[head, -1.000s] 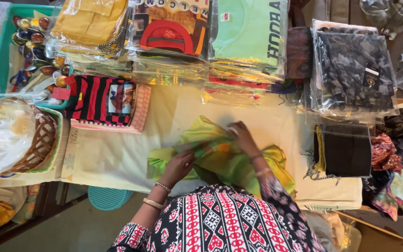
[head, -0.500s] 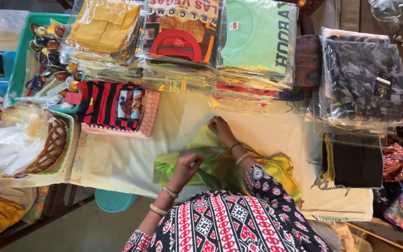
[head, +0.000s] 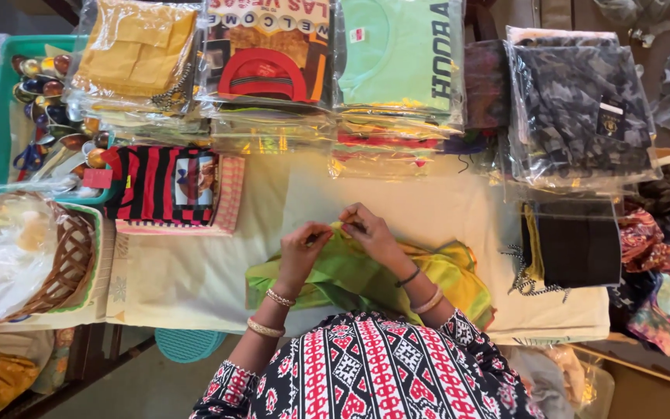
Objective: The person takes a green and yellow striped cloth from a cardboard box and unfolds it on a table. They smooth out the fabric, fold it into a smaller rectangle, and then place it into a clear plastic bag. Finally, they pick up a folded floral-patterned cloth and place it on the table.
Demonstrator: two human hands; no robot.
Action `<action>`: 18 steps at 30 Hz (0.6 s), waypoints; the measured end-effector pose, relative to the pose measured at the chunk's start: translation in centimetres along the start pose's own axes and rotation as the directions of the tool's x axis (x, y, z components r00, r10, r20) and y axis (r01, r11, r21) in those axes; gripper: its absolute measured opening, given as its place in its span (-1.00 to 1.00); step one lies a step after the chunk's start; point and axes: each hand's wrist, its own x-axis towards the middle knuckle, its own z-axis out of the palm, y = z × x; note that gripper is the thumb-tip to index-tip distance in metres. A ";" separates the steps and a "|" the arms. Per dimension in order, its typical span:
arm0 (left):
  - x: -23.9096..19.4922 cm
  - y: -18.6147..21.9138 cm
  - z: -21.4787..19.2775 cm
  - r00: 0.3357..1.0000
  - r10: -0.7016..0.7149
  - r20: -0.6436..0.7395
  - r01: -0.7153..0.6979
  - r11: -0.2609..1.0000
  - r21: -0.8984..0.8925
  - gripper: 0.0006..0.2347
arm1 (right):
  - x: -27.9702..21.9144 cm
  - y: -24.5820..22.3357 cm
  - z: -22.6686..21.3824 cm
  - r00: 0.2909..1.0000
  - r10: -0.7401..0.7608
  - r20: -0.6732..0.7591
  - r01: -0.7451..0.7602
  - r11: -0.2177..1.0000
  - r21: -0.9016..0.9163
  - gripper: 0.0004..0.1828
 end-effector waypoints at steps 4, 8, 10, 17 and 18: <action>0.2 0.6 0.3 1.000 0.024 0.017 -0.024 1.000 -0.012 -0.91 | -0.7 -2.1 0.6 1.000 0.004 -0.022 -0.006 0.996 -0.092 -0.75; 0.4 1.0 0.5 0.997 0.074 0.029 -0.073 0.997 -0.040 -0.91 | -0.8 -1.3 0.8 0.999 -0.046 -0.021 0.045 0.998 -0.048 -0.72; 0.4 1.0 0.5 0.997 0.071 0.023 -0.070 0.997 -0.030 -0.91 | -0.9 -1.0 1.0 0.998 -0.066 -0.014 0.066 0.998 -0.007 -0.73; 0.2 2.2 0.2 1.000 0.005 -0.003 -0.005 1.000 -0.026 -0.82 | -1.4 -3.5 1.6 0.998 -0.055 0.032 0.057 0.997 -0.050 -0.68; 0.3 2.8 0.1 1.000 0.003 0.013 -0.004 1.000 0.025 -0.75 | -1.4 -3.6 1.7 0.994 -0.106 0.022 0.108 0.988 -0.107 -0.70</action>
